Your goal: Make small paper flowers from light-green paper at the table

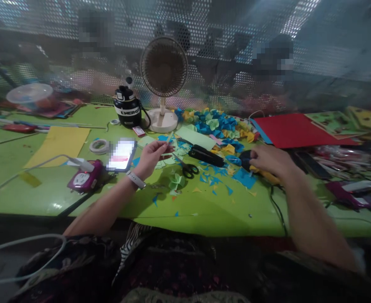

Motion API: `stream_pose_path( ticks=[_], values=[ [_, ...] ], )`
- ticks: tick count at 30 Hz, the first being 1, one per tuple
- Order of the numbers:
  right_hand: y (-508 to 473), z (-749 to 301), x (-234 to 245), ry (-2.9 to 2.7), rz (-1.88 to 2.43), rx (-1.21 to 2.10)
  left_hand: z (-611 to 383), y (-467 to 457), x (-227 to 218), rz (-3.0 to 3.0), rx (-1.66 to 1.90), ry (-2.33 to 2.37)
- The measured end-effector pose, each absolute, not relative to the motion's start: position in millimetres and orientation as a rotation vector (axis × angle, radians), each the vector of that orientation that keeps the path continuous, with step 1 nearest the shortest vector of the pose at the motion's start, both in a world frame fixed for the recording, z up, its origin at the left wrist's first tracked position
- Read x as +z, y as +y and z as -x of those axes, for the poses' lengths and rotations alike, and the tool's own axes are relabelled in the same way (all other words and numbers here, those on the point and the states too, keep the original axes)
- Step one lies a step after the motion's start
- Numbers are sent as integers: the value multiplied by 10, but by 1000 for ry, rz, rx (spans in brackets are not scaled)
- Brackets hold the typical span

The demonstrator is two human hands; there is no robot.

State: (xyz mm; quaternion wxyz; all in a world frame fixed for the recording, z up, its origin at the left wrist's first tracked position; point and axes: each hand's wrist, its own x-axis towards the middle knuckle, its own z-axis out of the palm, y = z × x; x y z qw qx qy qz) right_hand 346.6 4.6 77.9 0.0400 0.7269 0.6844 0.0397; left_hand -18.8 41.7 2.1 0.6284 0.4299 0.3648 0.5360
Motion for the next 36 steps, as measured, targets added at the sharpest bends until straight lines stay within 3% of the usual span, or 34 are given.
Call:
stream_pose_path(
  ticks=[2, 5, 7, 10, 12, 18, 21, 36],
  values=[
    [0, -3485, 816, 2135, -2575, -106, 171, 390, 12, -979, 1170, 807],
    [-30, -3240, 772, 2360, -2839, -1109, 144, 342, 16, -966, 1090, 772],
    [-17, -2918, 687, 2400, -2669, -1673, 130, 317, 24, -963, 1058, 756],
    [36, -2391, 527, 2348, -2315, -2027, 124, 309, 27, -964, 1045, 750],
    [70, -2113, 422, 2363, -2217, -1997, 127, 317, 15, -966, 1050, 750],
    [49, -1791, 169, 2825, -2160, -1300, 110, 313, -39, -991, 1015, 721],
    [5, -1800, 119, 2887, -2164, -1141, 85, 293, -61, -1003, 992, 685],
    [-67, -1888, 110, 2881, -2120, -1181, 63, 242, -72, -1091, 975, 676]
  ],
)
